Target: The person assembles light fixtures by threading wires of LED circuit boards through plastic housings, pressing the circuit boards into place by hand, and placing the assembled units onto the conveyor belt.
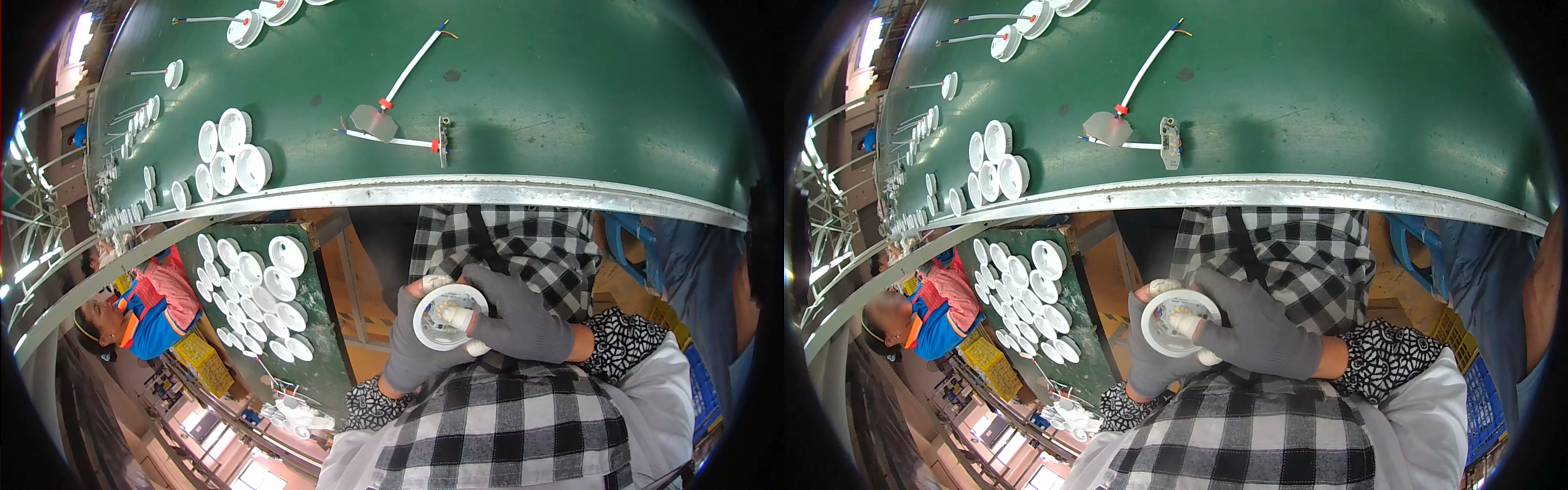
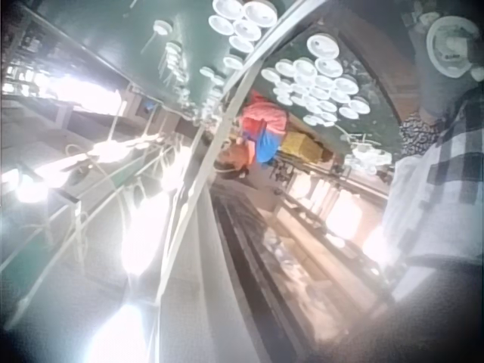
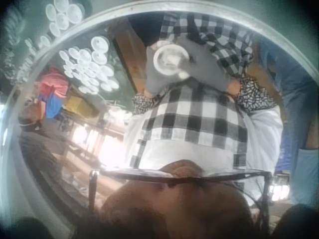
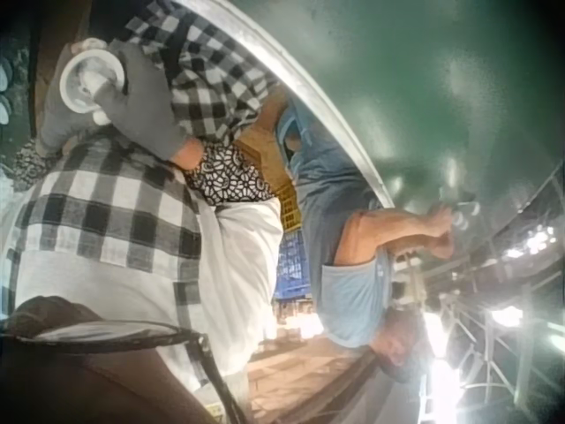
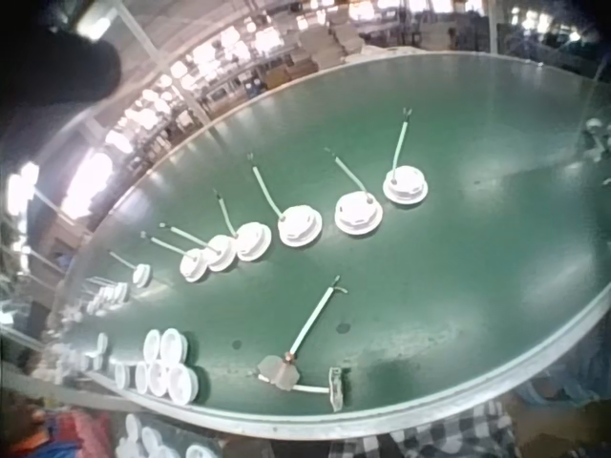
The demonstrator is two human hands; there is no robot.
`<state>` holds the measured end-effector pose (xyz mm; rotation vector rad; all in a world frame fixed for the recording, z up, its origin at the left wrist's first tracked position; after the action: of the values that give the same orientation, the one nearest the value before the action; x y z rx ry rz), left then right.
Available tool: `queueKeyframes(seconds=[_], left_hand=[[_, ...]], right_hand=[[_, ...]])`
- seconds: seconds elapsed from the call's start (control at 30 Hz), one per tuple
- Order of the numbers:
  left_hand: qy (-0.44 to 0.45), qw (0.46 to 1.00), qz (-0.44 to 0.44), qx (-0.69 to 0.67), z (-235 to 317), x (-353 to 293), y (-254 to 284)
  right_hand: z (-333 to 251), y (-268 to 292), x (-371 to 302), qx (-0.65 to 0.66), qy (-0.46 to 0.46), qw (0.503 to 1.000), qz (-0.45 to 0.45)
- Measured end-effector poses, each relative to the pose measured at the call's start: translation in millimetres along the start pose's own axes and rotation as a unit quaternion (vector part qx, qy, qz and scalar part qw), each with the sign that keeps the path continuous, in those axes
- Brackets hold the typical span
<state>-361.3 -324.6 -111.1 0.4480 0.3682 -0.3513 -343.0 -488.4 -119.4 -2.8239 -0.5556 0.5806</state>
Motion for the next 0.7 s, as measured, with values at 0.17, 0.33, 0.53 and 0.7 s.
queueKeyframes(seconds=[0.17,0.33,0.53,0.7], left_hand=[[-0.010,0.997,-0.027,0.069,3.6,-0.5,3.2],[-0.003,0.997,-0.031,0.073,0.1,-1.6,3.1],[-0.040,0.996,-0.027,0.081,-3.5,-2.0,-3.3],[-0.007,0.999,-0.028,-0.030,-11.1,1.7,-9.7]], right_hand=[[3.8,-3.3,3.4,0.016,-0.040,0.999,0.008],[0.5,-3.9,4.4,0.087,-0.040,0.995,-0.008],[-1.7,0.1,3.0,0.060,-0.062,0.996,-0.036],[-3.9,4.8,7.8,0.016,-0.048,0.998,-0.035]])
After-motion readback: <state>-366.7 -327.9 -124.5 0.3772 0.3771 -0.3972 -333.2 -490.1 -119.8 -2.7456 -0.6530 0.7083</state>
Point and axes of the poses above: each hand's wrist, its own x-axis towards the middle knuckle, its own y-axis out of the back of the hand, z = x × y, the point moved 2 cm from there along x, towards the middle knuckle, and after that the axes turned 8 degrees about x, right-handed, at the moved point
